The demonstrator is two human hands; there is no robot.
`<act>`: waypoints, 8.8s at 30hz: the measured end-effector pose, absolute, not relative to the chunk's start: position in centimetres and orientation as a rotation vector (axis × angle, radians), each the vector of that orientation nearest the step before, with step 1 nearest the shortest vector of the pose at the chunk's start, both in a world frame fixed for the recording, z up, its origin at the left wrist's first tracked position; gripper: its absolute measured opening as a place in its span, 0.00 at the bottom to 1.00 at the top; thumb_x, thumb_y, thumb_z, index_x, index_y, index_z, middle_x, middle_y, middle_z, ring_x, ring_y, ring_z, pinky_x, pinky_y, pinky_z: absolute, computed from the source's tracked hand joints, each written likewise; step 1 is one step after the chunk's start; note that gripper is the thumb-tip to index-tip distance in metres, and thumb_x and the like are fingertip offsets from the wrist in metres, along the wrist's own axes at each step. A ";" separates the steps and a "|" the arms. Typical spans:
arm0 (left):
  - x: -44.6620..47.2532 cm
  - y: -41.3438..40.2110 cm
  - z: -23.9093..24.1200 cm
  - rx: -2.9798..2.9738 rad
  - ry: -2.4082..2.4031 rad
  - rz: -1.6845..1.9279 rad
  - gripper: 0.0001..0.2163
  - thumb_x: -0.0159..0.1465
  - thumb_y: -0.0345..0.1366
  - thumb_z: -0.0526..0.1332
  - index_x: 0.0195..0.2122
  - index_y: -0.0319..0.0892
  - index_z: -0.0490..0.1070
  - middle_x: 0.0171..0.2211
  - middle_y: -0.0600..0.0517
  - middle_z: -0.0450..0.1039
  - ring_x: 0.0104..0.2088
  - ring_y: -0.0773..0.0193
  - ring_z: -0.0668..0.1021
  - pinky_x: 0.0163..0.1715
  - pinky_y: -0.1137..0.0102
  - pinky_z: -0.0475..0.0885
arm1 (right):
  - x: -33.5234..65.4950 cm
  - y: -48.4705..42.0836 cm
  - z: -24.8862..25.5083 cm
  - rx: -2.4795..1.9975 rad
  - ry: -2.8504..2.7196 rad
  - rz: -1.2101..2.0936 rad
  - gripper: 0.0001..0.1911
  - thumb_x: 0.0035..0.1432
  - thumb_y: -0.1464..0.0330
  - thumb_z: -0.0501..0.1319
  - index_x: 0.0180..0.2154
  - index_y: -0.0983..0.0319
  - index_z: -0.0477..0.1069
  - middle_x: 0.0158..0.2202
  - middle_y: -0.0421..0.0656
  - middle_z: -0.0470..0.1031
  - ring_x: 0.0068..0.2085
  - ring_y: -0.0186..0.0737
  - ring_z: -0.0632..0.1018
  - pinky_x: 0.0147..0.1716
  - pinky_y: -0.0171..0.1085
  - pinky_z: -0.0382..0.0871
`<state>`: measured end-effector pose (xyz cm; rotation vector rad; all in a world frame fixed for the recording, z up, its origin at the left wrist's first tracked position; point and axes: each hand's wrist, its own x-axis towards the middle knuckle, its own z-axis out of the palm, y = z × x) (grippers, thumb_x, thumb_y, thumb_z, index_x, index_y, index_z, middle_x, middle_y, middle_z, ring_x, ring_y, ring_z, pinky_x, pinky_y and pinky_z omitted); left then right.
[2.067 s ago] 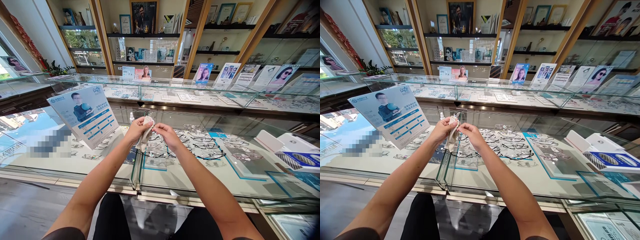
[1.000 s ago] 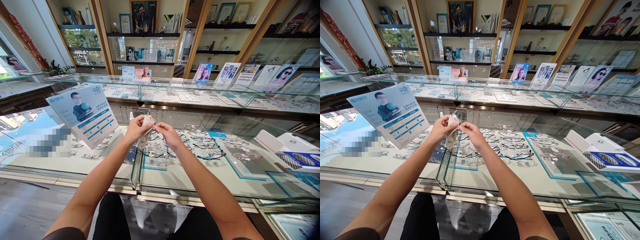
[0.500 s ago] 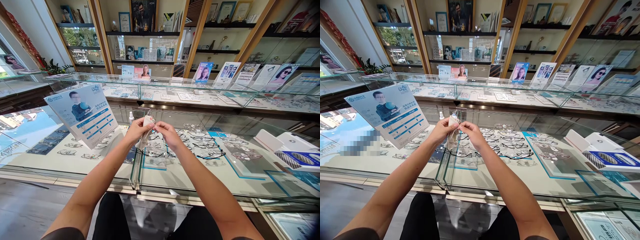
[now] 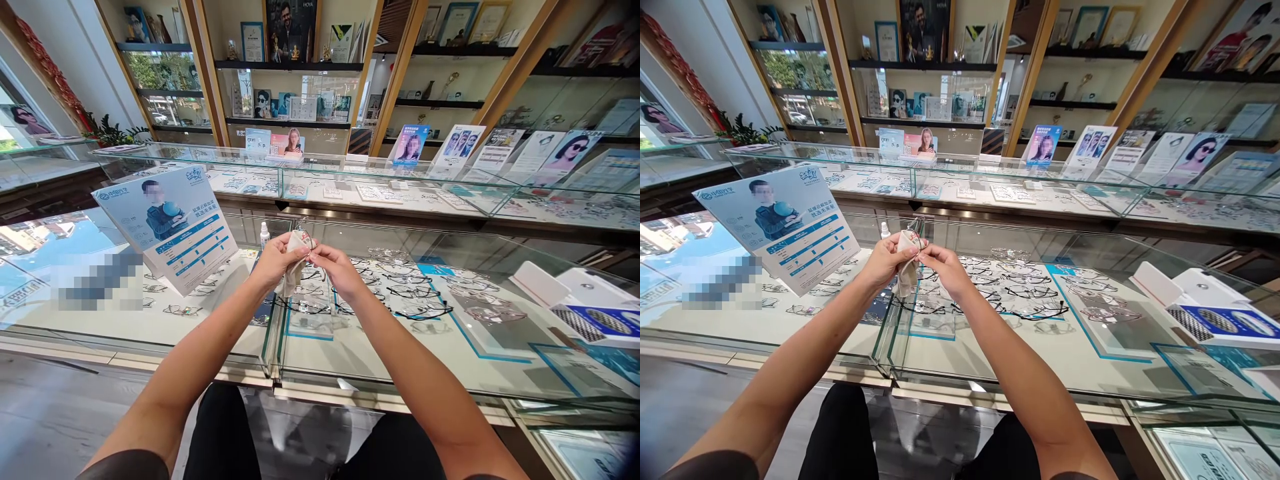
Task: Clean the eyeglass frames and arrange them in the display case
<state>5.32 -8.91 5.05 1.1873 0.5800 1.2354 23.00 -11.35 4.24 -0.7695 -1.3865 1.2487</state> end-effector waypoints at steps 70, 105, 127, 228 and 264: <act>0.5 -6.4 6.3 2.030 1.697 1.061 0.08 0.61 0.39 0.67 0.33 0.47 0.67 0.27 0.50 0.74 0.30 0.55 0.74 0.34 0.65 0.61 | 23.8 -11.4 5.0 -0.646 -1.210 1.379 0.19 0.50 0.52 0.78 0.29 0.56 0.75 0.36 0.43 0.80 0.41 0.43 0.76 0.44 0.43 0.69; 2.0 -6.1 4.0 2.793 0.807 1.687 0.26 0.67 0.53 0.73 0.62 0.46 0.78 0.56 0.42 0.85 0.56 0.49 0.86 0.56 0.54 0.81 | 26.3 -9.9 5.4 -0.865 -1.551 1.262 0.12 0.52 0.58 0.71 0.27 0.58 0.78 0.31 0.41 0.81 0.37 0.40 0.75 0.43 0.42 0.65; 4.3 -8.5 17.2 2.188 0.595 2.560 0.24 0.64 0.53 0.77 0.53 0.47 0.76 0.44 0.51 0.81 0.45 0.58 0.83 0.48 0.59 0.79 | 26.9 -14.4 17.6 -0.641 -1.678 -0.150 0.29 0.64 0.52 0.71 0.63 0.48 0.71 0.46 0.41 0.78 0.45 0.47 0.79 0.59 0.57 0.72; 5.3 -16.6 19.3 2.229 1.079 1.979 0.19 0.70 0.50 0.72 0.58 0.52 0.77 0.51 0.48 0.81 0.51 0.55 0.83 0.47 0.60 0.80 | 27.5 -21.6 19.7 -0.950 -1.536 -0.352 0.19 0.66 0.61 0.72 0.57 0.53 0.78 0.51 0.46 0.84 0.51 0.52 0.83 0.54 0.55 0.81; 5.6 -16.8 19.3 2.198 1.093 1.999 0.19 0.69 0.53 0.72 0.57 0.52 0.77 0.51 0.47 0.80 0.51 0.53 0.83 0.49 0.57 0.82 | 27.2 -21.7 20.3 -0.981 -1.512 -0.388 0.15 0.64 0.59 0.71 0.52 0.52 0.79 0.47 0.45 0.84 0.51 0.55 0.83 0.53 0.57 0.80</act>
